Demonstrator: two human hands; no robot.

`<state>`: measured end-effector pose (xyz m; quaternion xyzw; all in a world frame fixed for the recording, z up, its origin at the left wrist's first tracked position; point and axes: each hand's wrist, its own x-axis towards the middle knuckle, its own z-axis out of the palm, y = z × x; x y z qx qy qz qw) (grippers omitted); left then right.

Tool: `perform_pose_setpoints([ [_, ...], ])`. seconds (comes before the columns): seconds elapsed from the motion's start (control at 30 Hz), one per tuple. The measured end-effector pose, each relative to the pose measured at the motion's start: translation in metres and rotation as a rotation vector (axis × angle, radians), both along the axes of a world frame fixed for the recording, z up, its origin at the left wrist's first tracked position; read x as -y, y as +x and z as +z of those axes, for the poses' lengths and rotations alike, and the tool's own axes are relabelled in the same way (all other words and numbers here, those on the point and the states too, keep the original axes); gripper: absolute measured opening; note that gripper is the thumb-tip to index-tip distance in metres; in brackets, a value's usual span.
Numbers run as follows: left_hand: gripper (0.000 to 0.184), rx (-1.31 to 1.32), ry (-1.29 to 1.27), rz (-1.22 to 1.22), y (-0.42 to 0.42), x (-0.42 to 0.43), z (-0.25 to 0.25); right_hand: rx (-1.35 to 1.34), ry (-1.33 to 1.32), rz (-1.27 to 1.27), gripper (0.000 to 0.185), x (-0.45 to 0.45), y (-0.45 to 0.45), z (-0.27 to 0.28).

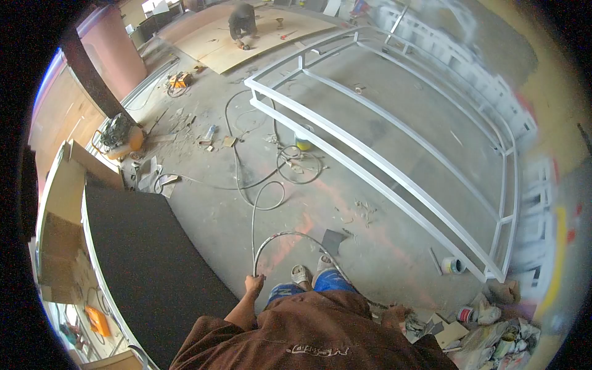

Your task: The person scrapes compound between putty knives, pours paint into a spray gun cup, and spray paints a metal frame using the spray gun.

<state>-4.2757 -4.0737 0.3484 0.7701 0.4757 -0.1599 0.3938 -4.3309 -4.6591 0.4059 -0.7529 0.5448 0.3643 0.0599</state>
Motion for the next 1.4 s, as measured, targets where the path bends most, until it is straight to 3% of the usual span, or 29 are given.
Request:
perform_pose_setpoints([
  [0.2, 0.042, -0.005, 0.002, -0.001, 0.007, -0.002, 0.052, 0.007, 0.001, 0.054, 0.041, 0.002, 0.018, 0.011],
  [0.27, 0.043, 0.227, -0.082, -0.077, 0.009, -0.010, 0.051, 0.009, 0.004, 0.074, 0.041, 0.002, 0.023, 0.013],
  [0.43, 0.055, 0.357, 0.025, -0.137, 0.032, -0.021, 0.063, 0.011, -0.012, 0.119, 0.042, 0.008, 0.033, 0.018],
  [0.53, 0.056, 0.416, 0.207, -0.225, 0.052, -0.016, 0.097, 0.023, -0.024, 0.146, 0.042, 0.012, 0.039, 0.022],
  [0.6, 0.058, 0.723, 0.216, -0.350, 0.072, -0.009, 0.142, 0.037, -0.035, 0.158, 0.043, 0.013, 0.042, 0.026],
  [0.67, 0.052, 0.965, -0.212, -0.442, 0.093, 0.012, 0.239, 0.033, -0.034, 0.158, 0.041, 0.009, 0.046, 0.031],
  [0.73, 0.040, 1.115, -0.571, -0.882, 0.097, 0.030, 0.336, 0.043, -0.037, 0.158, 0.039, 0.015, 0.055, 0.021],
  [0.77, 0.029, 1.232, -0.966, -1.003, 0.090, 0.043, 0.386, 0.047, -0.037, 0.158, 0.038, 0.017, 0.057, 0.016],
  [0.8, 0.030, 1.440, -1.219, -1.227, 0.087, 0.063, 0.417, 0.054, -0.046, 0.162, 0.037, 0.018, 0.060, 0.012],
  [0.83, 0.028, 1.532, -1.627, -1.343, 0.086, 0.088, 0.443, 0.061, -0.051, 0.162, 0.035, 0.016, 0.063, 0.010],
  [0.87, 0.026, 1.639, -1.795, -1.449, 0.084, 0.108, 0.466, 0.073, -0.059, 0.164, 0.034, 0.015, 0.067, 0.006],
  [0.9, 0.018, 1.785, -1.712, -1.512, 0.075, 0.121, 0.481, 0.085, -0.068, 0.158, 0.033, 0.013, 0.070, 0.005],
  [0.93, 0.037, 1.663, -1.964, -1.479, 0.069, 0.140, 0.507, 0.102, -0.070, 0.154, 0.032, 0.010, 0.070, 0.004],
  [0.97, 0.037, 1.575, -2.090, -1.456, 0.063, 0.147, 0.506, 0.118, -0.077, 0.145, 0.031, 0.008, 0.072, 0.003],
  [1.07, 0.033, 1.593, -2.113, -1.385, 0.063, 0.148, 0.513, 0.167, -0.095, 0.123, 0.027, 0.010, 0.075, -0.008],
  [1.13, 0.009, 1.800, -1.874, -1.331, 0.061, 0.139, 0.507, 0.203, -0.113, 0.108, 0.025, 0.016, 0.077, -0.019],
  [1.17, 0.009, 1.793, -1.888, -1.327, 0.056, 0.134, 0.507, 0.209, -0.125, 0.097, 0.024, 0.023, 0.073, -0.029],
  [1.23, 0.014, 1.598, -1.626, -0.727, 0.048, 0.128, 0.506, 0.247, -0.165, 0.070, 0.021, 0.040, 0.068, -0.058],
  [1.27, 0.013, 1.602, -1.799, -0.510, 0.047, 0.135, 0.514, 0.306, -0.202, 0.085, 0.020, 0.062, 0.067, -0.091],
  [1.3, 0.013, 1.584, -1.949, -0.277, 0.047, 0.140, 0.528, 0.527, -0.304, 0.243, 0.019, 0.099, 0.066, -0.147],
  [1.33, 0.013, 1.595, -1.990, -0.155, 0.049, 0.138, 0.545, 0.785, -0.466, 0.683, 0.018, 0.106, 0.061, -0.166],
  [1.37, 0.015, 1.645, -1.872, 0.001, 0.049, 0.138, 0.572, 0.743, -0.441, 0.680, 0.018, 0.111, 0.056, -0.177],
  [1.4, 0.021, 1.705, -1.799, 0.122, 0.051, 0.144, 0.590, 0.871, -0.531, 0.615, 0.022, 0.115, 0.064, -0.179],
])
